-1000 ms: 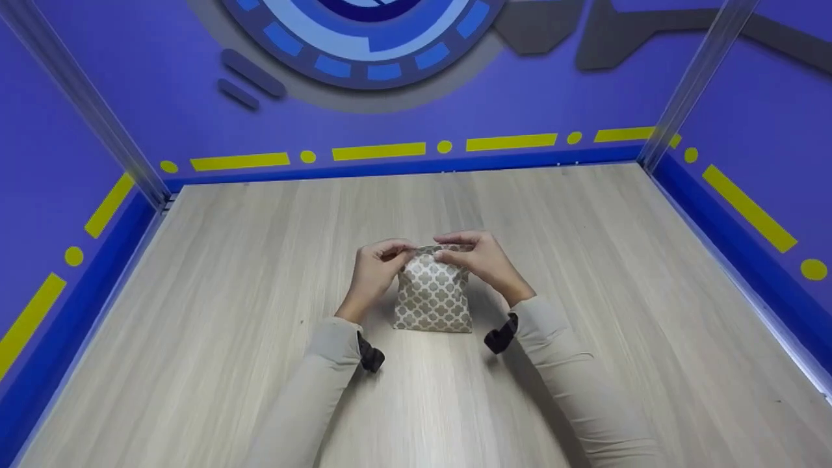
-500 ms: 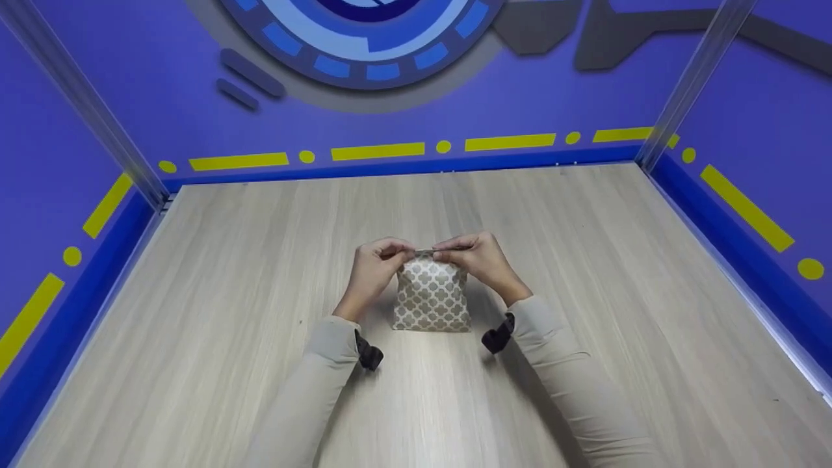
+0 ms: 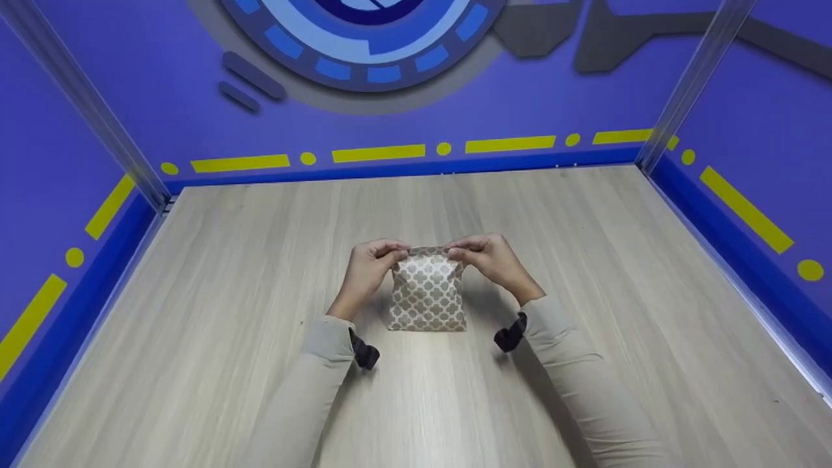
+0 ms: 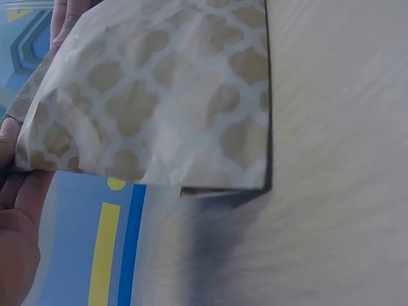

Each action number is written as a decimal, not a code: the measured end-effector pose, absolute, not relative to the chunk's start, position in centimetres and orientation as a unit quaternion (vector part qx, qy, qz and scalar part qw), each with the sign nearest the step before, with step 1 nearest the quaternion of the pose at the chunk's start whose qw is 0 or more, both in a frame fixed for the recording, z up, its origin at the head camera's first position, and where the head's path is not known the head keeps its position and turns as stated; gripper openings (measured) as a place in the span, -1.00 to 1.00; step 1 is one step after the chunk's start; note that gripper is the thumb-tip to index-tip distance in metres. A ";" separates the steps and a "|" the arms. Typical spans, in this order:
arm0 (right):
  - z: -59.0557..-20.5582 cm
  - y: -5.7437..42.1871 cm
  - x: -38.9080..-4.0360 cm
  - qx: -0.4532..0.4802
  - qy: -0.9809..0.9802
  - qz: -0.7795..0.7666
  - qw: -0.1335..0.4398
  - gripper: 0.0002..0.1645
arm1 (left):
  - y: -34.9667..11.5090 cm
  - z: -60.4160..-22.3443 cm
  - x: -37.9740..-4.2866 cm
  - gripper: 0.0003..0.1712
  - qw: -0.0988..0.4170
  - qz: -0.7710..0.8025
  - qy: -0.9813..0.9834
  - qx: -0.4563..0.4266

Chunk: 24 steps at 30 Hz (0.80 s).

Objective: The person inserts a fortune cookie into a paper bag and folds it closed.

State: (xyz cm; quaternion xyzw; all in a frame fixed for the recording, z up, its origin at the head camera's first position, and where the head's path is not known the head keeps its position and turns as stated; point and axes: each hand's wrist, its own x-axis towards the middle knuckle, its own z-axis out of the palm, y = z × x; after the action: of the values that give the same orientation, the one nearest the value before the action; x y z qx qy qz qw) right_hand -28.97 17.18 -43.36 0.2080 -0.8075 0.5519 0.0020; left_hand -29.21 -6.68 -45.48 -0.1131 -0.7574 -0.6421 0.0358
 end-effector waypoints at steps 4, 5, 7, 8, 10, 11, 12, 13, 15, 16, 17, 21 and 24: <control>-42.4 17.0 -28.3 0.227 -0.809 0.542 0.019 -0.80 | -6.7 -45.4 -29.2 -0.84 0.023 -0.631 -0.767 -0.118; -42.4 17.1 -28.3 0.233 -0.810 0.539 0.018 -0.79 | -6.7 -45.4 -29.2 -0.83 0.021 -0.627 -0.770 -0.119; -42.8 17.5 -28.6 0.244 -0.812 0.531 0.009 -0.78 | -6.7 -45.4 -29.2 -0.81 0.013 -0.621 -0.774 -0.122; -43.1 17.7 -28.8 0.252 -0.812 0.527 0.001 -0.76 | -6.8 -45.4 -29.2 -0.81 0.010 -0.617 -0.777 -0.123; -43.9 18.2 -29.3 0.261 -0.813 0.521 -0.020 -0.72 | -6.9 -45.5 -29.2 -0.79 0.005 -0.609 -0.783 -0.124; -44.3 18.5 -29.5 0.265 -0.814 0.516 -0.032 -0.70 | -6.9 -45.5 -29.3 -0.79 0.004 -0.605 -0.787 -0.125; -44.6 18.7 -29.8 0.267 -0.815 0.513 -0.043 -0.68 | -7.0 -45.6 -29.3 -0.79 0.004 -0.600 -0.789 -0.128; -45.0 19.0 -30.1 0.266 -0.816 0.511 -0.053 -0.66 | -7.1 -45.7 -29.3 -0.79 0.009 -0.592 -0.795 -0.131; -45.3 19.3 -30.2 0.260 -0.818 0.509 -0.060 -0.64 | -7.3 -45.8 -29.4 -0.80 0.025 -0.571 -0.809 -0.136; -45.4 19.3 -30.2 0.254 -0.820 0.510 -0.055 -0.65 | -7.4 -45.9 -29.5 -0.80 0.034 -0.562 -0.815 -0.138; -45.5 19.4 -30.3 0.247 -0.822 0.511 -0.047 -0.66 | -7.5 -45.9 -29.5 -0.81 0.042 -0.554 -0.820 -0.140; -45.7 19.2 -30.3 0.217 -0.836 0.504 0.009 -0.76 | -7.7 -46.1 -29.6 -0.86 0.058 -0.538 -0.830 -0.134; -45.9 18.9 -30.3 0.218 -0.844 0.488 0.041 -0.82 | -7.8 -46.3 -29.7 -0.89 0.059 -0.544 -0.829 -0.120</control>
State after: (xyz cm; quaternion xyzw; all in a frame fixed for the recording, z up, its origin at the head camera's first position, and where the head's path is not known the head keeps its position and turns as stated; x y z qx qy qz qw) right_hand -30.27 18.94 -45.87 0.2184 -0.8438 0.4885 0.0411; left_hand -29.68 -7.75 -46.27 -0.1198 -0.8286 -0.5437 0.0586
